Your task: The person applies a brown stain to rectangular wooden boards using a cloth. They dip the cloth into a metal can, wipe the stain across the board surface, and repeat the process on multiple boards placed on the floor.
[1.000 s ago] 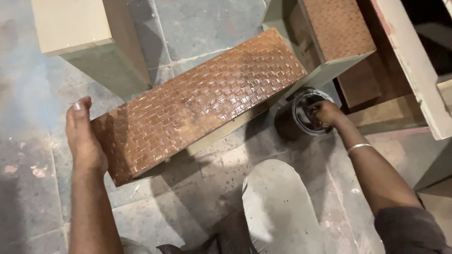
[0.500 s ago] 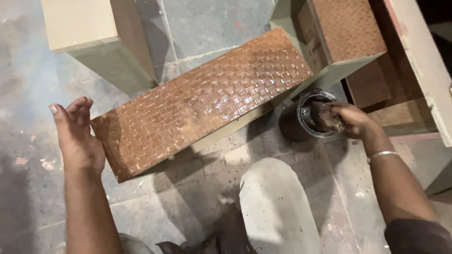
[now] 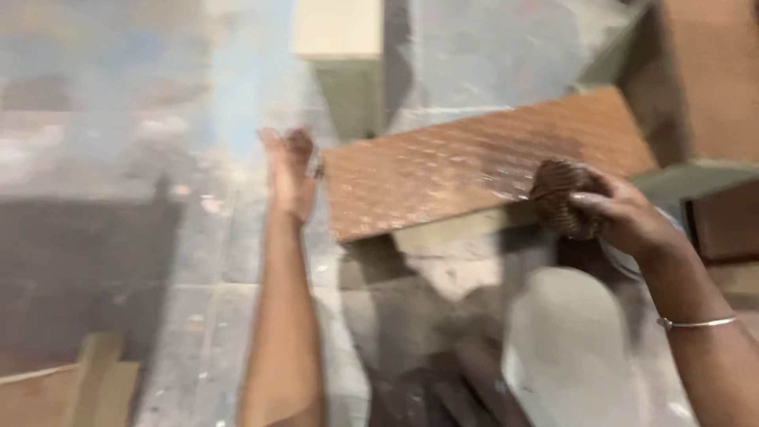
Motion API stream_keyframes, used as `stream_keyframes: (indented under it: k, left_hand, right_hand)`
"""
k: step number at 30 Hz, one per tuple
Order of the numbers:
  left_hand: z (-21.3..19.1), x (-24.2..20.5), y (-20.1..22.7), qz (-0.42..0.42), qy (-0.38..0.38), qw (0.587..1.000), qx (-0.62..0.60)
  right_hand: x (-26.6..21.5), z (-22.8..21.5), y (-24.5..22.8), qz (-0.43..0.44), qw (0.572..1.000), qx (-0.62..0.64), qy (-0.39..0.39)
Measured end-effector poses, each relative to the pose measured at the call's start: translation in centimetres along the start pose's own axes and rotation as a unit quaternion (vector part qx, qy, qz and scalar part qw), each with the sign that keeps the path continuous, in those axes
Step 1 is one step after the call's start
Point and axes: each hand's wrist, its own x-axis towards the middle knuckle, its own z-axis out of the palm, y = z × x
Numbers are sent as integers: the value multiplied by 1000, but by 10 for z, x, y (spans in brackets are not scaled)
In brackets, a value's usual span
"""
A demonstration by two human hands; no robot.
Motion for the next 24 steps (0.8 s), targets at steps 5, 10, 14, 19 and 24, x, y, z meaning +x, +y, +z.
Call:
stream_keyframes:
  k: [5, 10, 14, 19, 24]
  left_hand:
    - [3, -17, 13, -115, 78, 973, 185]
    - [11, -18, 20, -134, 67, 978, 143]
    - [17, -24, 26, -107, 61, 984, 128]
    - [18, -25, 34, -87, 46, 992, 78]
    - [12, -18, 28, -119, 76, 986, 86]
  right_hand:
    - [87, 154, -17, 71, 928, -318, -181]
    - [151, 249, -11, -208, 821, -471, -245]
    - [155, 290, -32, -2, 814, -574, -82]
    - [82, 296, -13, -102, 706, -693, -100]
    - [106, 294, 10, -406, 458, -789, -63]
